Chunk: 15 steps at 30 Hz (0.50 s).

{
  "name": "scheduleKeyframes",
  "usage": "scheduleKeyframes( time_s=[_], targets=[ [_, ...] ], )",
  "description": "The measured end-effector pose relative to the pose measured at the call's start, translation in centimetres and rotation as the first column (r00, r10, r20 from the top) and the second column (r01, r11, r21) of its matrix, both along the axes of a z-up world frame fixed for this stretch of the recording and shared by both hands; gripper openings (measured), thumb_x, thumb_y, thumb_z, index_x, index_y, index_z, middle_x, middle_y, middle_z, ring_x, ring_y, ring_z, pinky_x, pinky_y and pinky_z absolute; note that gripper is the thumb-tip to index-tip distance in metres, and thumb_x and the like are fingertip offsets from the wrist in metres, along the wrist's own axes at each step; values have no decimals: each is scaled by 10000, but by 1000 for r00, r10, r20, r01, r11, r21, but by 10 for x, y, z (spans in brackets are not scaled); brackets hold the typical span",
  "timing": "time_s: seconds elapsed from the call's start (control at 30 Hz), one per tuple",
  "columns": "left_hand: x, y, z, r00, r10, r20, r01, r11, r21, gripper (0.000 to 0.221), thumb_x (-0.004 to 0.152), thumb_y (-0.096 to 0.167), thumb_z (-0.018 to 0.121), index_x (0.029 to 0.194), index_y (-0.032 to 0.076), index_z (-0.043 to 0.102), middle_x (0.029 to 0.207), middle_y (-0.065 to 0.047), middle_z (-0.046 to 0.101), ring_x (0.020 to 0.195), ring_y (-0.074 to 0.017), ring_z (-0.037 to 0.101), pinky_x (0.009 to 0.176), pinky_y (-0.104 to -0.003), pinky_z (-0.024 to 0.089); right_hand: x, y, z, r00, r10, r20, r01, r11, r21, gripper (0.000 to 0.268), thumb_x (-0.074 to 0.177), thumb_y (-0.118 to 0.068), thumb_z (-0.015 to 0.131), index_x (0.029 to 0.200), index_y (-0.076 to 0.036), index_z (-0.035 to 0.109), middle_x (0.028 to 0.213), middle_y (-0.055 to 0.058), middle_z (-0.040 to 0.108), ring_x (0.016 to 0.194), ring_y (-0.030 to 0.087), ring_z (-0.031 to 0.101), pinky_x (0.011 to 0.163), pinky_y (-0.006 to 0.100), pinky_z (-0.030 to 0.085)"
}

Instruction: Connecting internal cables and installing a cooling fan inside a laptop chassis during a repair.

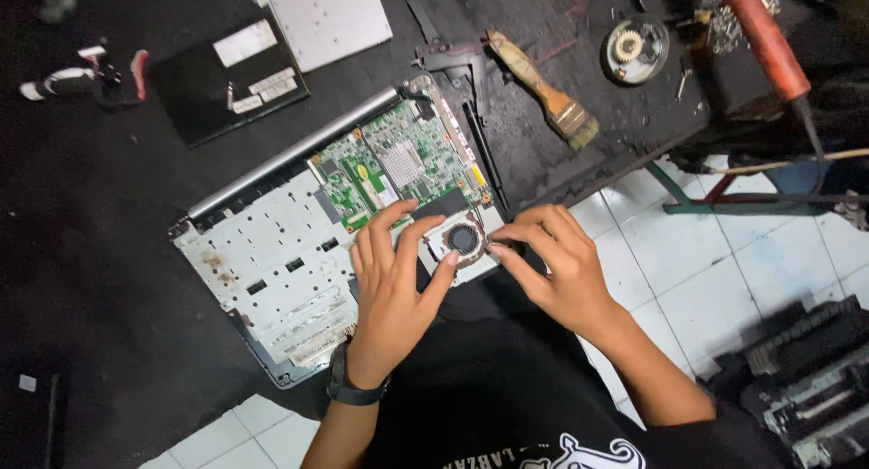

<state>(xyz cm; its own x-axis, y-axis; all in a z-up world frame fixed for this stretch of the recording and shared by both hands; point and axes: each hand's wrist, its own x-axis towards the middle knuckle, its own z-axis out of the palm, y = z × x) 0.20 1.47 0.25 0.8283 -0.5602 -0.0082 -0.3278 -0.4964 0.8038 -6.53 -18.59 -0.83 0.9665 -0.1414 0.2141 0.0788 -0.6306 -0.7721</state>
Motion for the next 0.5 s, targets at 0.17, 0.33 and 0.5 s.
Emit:
scheduleKeyframes(
  time_s=[0.17,0.33,0.5],
  targets=[
    [3,5,12,999,-9,-51,6,998,-66,347,983,160,706,1289,48,588,1367,-226,413,1256,-479,367,992,-562,288,10,-16,4,995,-48,86,51,998,-35,122,907,-4,776,1010,-71,773,881,86,723,802,328,678,759,429,549],
    [2,20,27,972,12,-236,-27,998,-58,326,1036,340,536,1287,141,599,1466,-106,410,1360,-274,521,1135,-521,402,35,-31,15,989,-40,140,64,982,-176,48,1042,-11,669,1056,29,691,1005,145,686,913,298,620,856,391,464],
    [-2,43,38,955,156,-251,-185,978,-93,260,1019,279,570,1209,125,660,1433,-91,461,1446,-285,441,1177,-493,393,63,-30,7,987,75,-142,-120,932,-342,377,1056,-86,563,1420,-185,589,932,74,495,906,301,540,814,430,403]
  ],
)
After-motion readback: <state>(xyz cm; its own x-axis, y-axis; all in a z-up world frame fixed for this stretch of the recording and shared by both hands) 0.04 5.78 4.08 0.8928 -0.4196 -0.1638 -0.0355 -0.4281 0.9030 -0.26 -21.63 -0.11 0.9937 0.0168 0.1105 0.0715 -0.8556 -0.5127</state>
